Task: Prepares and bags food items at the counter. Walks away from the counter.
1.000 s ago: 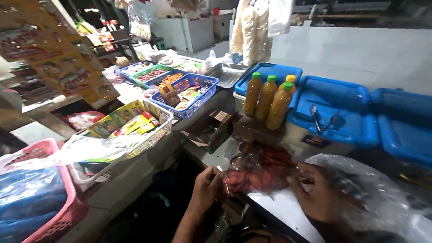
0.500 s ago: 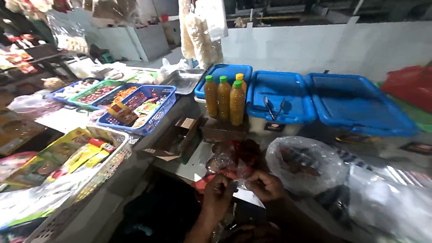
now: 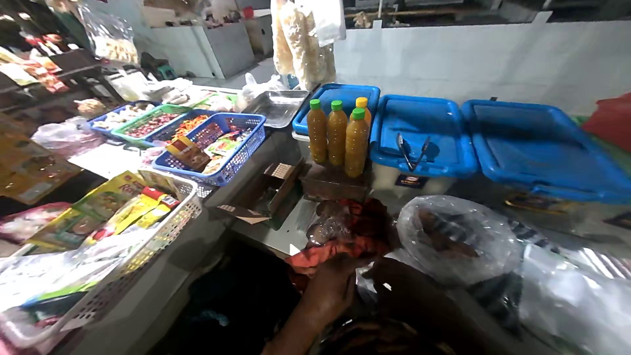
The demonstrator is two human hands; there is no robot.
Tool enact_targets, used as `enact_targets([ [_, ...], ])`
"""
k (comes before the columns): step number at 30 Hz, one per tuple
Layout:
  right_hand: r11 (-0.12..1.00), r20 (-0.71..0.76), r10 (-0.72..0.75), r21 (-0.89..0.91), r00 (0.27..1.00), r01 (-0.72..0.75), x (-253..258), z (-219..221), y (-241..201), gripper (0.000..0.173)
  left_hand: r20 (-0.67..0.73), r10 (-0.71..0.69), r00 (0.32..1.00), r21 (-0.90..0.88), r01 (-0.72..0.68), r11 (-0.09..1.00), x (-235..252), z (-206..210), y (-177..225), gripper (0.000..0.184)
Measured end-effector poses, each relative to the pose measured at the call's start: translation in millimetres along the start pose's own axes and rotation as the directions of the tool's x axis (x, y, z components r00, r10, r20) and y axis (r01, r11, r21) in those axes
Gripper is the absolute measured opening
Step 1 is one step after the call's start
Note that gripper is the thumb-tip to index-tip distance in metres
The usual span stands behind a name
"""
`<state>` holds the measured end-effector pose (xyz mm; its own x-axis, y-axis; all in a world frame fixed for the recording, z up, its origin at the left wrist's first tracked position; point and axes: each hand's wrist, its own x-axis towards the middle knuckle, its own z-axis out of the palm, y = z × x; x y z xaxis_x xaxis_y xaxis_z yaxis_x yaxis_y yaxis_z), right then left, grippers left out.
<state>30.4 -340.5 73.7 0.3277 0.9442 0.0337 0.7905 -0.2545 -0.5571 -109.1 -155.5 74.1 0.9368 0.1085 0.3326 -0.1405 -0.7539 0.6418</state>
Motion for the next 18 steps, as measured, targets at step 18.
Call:
enact_targets([
  [18, 0.655, -0.087, -0.063, 0.748, 0.994, 0.107, 2.7, 3.3, 21.2, 0.02, 0.117, -0.136, 0.984, -0.778, 0.175, 0.604, -9.3, 5.4, -1.0, 0.024],
])
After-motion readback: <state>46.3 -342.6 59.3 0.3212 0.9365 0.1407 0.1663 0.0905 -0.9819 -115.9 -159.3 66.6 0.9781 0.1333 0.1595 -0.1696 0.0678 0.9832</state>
